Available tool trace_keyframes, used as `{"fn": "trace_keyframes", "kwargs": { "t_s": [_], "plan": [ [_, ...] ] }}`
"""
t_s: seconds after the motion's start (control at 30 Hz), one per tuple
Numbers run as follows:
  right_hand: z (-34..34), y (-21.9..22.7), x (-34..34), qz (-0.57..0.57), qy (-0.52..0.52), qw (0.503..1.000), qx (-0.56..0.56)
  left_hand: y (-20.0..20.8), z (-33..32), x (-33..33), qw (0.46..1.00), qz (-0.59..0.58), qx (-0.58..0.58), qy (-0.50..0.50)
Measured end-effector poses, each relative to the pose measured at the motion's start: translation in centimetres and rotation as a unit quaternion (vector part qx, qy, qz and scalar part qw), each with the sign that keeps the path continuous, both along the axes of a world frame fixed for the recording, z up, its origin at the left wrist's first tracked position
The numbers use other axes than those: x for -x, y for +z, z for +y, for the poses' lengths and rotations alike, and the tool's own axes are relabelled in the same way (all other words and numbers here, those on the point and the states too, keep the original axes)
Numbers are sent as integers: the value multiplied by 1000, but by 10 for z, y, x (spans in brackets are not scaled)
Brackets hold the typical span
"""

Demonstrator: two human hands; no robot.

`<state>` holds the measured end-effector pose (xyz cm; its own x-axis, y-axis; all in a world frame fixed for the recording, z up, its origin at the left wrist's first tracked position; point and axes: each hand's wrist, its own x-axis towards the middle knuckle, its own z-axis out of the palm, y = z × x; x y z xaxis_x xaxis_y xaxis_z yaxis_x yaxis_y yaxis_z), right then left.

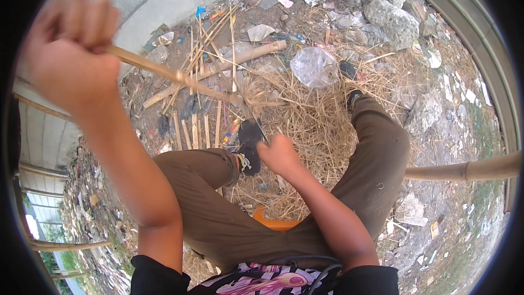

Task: The person sits on the ground and uses a knife to shave and sharpen a thin wooden stick. They hold the stick against their leg and scrape the blade along its length, then switch to a larger machete-like tool to continue shaping the stick.

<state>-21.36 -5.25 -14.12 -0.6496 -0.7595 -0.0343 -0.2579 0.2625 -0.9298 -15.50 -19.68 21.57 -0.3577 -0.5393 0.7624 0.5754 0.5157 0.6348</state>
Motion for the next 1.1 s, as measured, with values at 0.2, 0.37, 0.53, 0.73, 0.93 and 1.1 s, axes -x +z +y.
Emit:
{"fn": "trace_keyframes", "kwargs": {
  "t_s": [0.2,0.37,0.53,0.73,0.93,1.1],
  "plan": [
    [-1,61,16,-131,-108,984,47,-6,-16,-14,994,9,-16,-103],
    [-6,93,10,-113,-175,929,306,-4,-23,-21,994,7,-13,-113],
    [-17,-19,1,-268,8,958,-99,-12,-7,-2,983,-33,20,-178],
    [-23,19,11,-238,-171,948,125,-6,-13,-23,983,14,-7,-184],
    [-5,53,3,-169,-133,961,172,29,13,-53,998,51,-27,16],
    [3,79,-2,-56,-76,975,201,17,-22,-36,996,64,-3,-65]
  ]
}}
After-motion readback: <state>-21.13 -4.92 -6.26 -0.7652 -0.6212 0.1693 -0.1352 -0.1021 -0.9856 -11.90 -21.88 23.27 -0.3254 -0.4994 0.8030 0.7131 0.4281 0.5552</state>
